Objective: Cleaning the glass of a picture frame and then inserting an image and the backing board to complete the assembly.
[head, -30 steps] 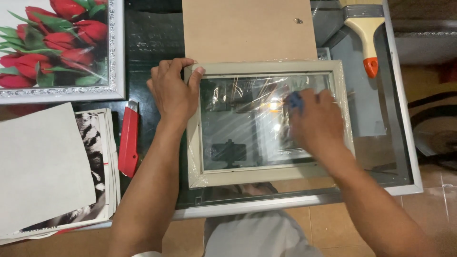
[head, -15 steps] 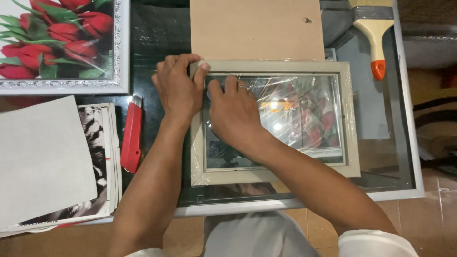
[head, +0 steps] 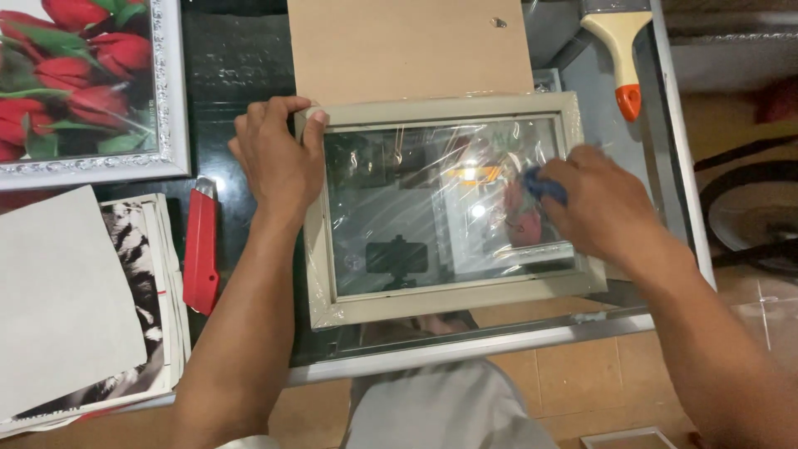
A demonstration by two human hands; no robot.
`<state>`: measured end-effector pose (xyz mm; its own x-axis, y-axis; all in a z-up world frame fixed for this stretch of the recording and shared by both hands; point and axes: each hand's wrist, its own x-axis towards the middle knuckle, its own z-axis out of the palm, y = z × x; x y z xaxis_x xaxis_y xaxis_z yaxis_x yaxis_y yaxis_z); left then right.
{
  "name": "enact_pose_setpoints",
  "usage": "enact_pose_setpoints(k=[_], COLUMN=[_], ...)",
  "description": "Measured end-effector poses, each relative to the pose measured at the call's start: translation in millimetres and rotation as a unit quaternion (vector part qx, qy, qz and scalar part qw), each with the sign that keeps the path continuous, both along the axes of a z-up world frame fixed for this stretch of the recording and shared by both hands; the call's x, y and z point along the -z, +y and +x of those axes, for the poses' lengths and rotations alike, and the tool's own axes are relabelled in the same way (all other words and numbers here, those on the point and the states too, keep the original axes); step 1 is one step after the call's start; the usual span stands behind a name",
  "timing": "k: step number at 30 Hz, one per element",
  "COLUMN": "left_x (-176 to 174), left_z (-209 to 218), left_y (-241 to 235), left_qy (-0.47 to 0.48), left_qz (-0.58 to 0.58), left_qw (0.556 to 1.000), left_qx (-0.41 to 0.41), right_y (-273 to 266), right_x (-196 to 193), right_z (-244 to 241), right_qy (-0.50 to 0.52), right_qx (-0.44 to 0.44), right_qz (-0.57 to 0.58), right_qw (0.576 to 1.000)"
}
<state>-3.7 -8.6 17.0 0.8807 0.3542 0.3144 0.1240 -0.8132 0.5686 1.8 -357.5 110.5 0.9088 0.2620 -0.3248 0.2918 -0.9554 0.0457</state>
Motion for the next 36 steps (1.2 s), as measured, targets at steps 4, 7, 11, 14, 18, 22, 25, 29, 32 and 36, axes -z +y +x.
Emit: enact_pose_setpoints(k=[4,7,11,14,18,22,25,29,32,36], left_x=[0.7,1.8,4.1,6.0,7.7,3.7,3.8,4.1,1.8,4.0], left_z=[-0.3,0.9,1.4,0.9,-0.6,1.0,-0.1,-2.3,0.0,0.6], left_y=[0.3,-0.2,1.5,2.1,3.2,3.8,4.2,2.3,1.8,1.5], left_qy=[-0.014,-0.011,-0.024,-0.032,-0.053,-0.043,-0.037,-0.047,-0.056,-0.033], left_qz=[0.000,0.001,0.016,0.011,0.016,0.008,0.002,-0.001,0.011,0.019], left_qw=[1.000,1.000,1.000,0.999,0.998,0.999,0.999,0.999,0.998,0.999], left_qx=[-0.002,0.000,-0.006,-0.006,0.008,0.011,0.006,0.010,0.009,0.000], right_y=[-39.6,-52.3,10.3,89.1,148.6,82.5,5.3,-25.5,29.3,142.7], right_x=[2.9,16.5,31.6,41.4,42.9,42.6,37.7,33.2,42.2,46.5], right_z=[-47.6,-52.5,-47.6,-53.7,-58.0,-51.1,-50.8,-53.0,-54.6,-66.7], right_qy=[0.041,0.077,0.102,0.071,-0.010,-0.012,0.051,-0.116,-0.187,-0.108], right_qx=[-0.081,-0.085,-0.209,-0.334,-0.399,-0.383,-0.236,-0.043,-0.034,-0.066], right_qz=[-0.008,0.019,0.126,0.210,0.310,0.313,0.180,0.092,0.143,0.224], right_qw=[0.996,0.993,0.964,0.916,0.863,0.869,0.954,0.988,0.971,0.966])
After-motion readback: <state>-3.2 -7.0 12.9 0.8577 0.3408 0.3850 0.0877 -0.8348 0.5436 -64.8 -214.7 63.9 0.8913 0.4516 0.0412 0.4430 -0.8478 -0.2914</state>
